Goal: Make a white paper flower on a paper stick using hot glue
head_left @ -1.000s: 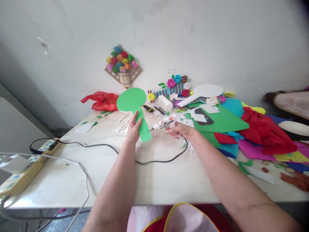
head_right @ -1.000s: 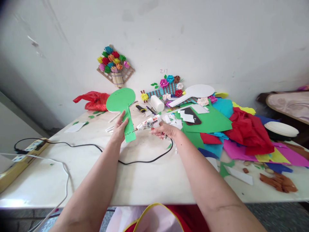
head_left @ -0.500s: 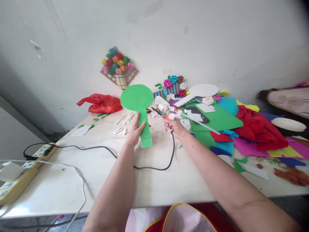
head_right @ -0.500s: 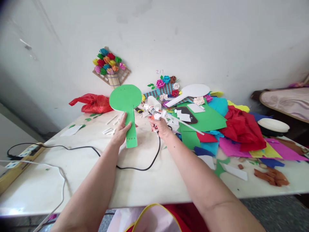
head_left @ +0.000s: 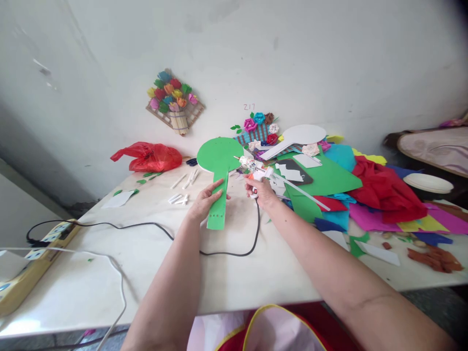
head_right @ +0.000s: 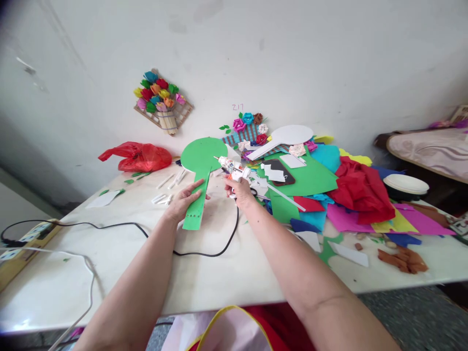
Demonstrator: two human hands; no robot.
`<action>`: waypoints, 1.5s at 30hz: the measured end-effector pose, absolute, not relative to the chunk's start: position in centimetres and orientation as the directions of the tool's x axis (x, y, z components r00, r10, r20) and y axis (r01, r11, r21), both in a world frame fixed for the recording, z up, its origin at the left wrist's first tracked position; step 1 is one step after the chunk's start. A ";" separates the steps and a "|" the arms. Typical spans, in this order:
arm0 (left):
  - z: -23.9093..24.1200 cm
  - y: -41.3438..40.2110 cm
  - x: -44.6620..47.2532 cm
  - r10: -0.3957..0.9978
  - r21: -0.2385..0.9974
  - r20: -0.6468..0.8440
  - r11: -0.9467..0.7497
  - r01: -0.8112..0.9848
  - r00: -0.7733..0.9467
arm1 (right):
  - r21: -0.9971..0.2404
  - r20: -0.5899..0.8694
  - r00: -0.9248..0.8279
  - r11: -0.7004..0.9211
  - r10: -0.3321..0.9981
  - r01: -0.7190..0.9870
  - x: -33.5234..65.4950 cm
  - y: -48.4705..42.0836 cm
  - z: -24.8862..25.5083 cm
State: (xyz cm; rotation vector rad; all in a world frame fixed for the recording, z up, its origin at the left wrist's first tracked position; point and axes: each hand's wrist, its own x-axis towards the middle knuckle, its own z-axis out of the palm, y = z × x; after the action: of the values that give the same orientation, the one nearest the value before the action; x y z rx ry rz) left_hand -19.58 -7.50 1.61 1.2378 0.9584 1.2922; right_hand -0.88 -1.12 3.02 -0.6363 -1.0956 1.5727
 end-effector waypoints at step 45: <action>0.8 -6.2 -21.2 0.896 0.905 0.346 -0.397 -0.153 -0.277 | -0.067 0.333 -0.519 0.569 0.787 0.820 -1.6 -1.4 1.1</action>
State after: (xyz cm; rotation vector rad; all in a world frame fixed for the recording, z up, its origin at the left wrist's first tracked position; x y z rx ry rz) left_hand -21.23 -6.22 0.82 1.1931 1.0167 1.7712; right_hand -1.59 -1.36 1.12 -1.3150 -2.4791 -0.1397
